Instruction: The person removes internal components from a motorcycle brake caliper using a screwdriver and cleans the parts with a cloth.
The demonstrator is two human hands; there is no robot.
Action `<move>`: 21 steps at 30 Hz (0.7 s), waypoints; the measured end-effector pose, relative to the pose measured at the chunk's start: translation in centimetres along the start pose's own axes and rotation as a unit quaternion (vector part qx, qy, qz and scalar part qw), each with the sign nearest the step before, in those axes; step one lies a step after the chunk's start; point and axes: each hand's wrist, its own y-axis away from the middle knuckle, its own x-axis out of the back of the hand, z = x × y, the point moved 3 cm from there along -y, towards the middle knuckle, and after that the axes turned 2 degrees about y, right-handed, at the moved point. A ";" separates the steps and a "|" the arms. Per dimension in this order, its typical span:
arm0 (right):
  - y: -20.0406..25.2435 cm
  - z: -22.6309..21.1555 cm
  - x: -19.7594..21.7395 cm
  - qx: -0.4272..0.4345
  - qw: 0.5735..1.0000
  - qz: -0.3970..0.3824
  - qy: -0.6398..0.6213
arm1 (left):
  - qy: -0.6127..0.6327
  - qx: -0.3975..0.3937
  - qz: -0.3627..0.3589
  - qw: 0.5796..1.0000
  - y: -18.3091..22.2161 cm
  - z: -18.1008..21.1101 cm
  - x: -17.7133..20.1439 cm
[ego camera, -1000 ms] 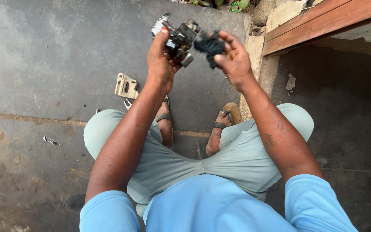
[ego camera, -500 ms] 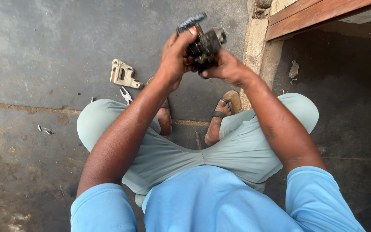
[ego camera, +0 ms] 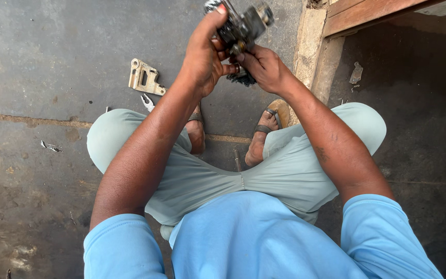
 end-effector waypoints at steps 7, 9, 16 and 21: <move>-0.2 1.7 -0.1 -0.040 0.995 0.092 0.006 | 0.052 -0.028 -0.014 0.998 0.3 0.2 -0.1; -0.1 0.8 -0.4 -0.017 0.998 0.068 0.004 | 0.054 -0.037 -0.002 0.998 0.1 -0.2 0.1; 0.4 -3.5 -0.9 0.027 0.984 0.064 0.166 | 0.053 -0.063 -0.008 0.997 -0.6 -0.9 1.3; 0.7 -3.5 -0.4 0.005 0.977 0.078 0.199 | 0.057 -0.067 -0.015 0.996 -0.7 -0.7 1.3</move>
